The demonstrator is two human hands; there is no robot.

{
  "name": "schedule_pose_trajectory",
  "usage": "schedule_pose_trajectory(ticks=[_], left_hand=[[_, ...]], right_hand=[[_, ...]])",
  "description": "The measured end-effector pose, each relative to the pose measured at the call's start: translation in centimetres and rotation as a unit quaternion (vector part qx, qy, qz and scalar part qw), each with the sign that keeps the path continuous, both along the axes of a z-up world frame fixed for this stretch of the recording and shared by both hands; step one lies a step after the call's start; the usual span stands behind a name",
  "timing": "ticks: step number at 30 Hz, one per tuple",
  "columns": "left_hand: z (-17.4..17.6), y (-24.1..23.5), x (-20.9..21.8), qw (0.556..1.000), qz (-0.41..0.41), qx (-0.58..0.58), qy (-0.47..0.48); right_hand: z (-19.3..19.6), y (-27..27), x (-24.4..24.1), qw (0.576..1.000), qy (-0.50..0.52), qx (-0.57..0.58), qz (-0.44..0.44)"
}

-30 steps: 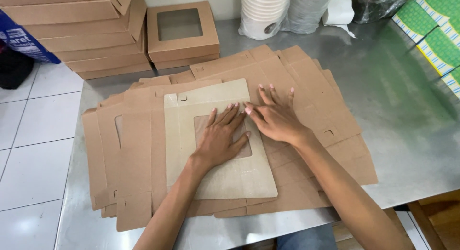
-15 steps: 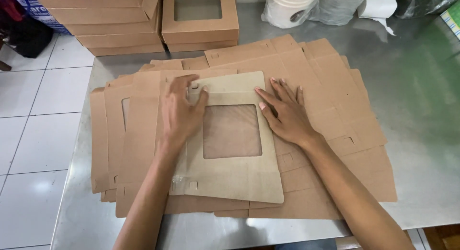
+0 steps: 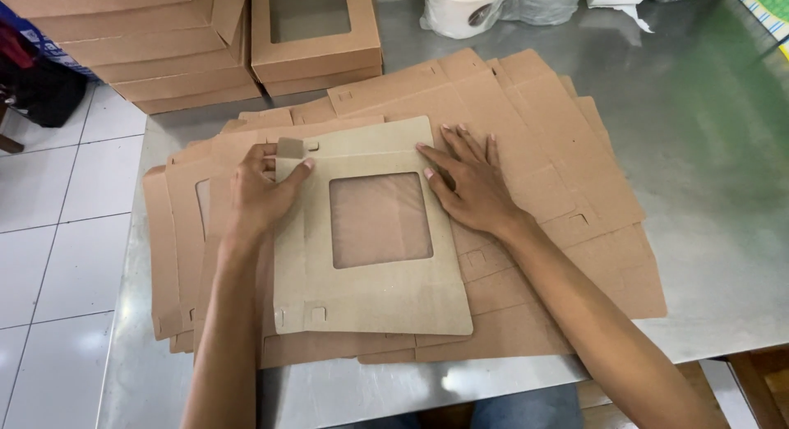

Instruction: The person assembles a cardboard box by folding along pre-scored lines and tucking tabs into slots to secure the structure.

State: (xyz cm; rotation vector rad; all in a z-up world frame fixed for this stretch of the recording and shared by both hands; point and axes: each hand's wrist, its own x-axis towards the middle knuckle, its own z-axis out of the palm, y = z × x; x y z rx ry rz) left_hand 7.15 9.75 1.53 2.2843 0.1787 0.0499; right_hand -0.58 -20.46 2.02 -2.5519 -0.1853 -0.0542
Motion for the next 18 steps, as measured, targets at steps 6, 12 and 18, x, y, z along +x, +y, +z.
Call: schedule_pose_trajectory(ticks=[6,12,18], left_hand=[[6.5,-0.6,-3.2,0.962,-0.090,-0.245,0.083],[10.4,-2.7,-4.0,0.902,-0.103,-0.416,0.056],[21.5,-6.4,-5.1,0.936,-0.142,-0.320,-0.034]], right_hand=[[-0.5,-0.4,0.3,1.000,-0.003,0.027,-0.001],[-2.3,-1.8,1.2,0.985,-0.030,0.169,-0.018],[-2.7,0.8,0.3,0.971,-0.046,0.147,0.183]])
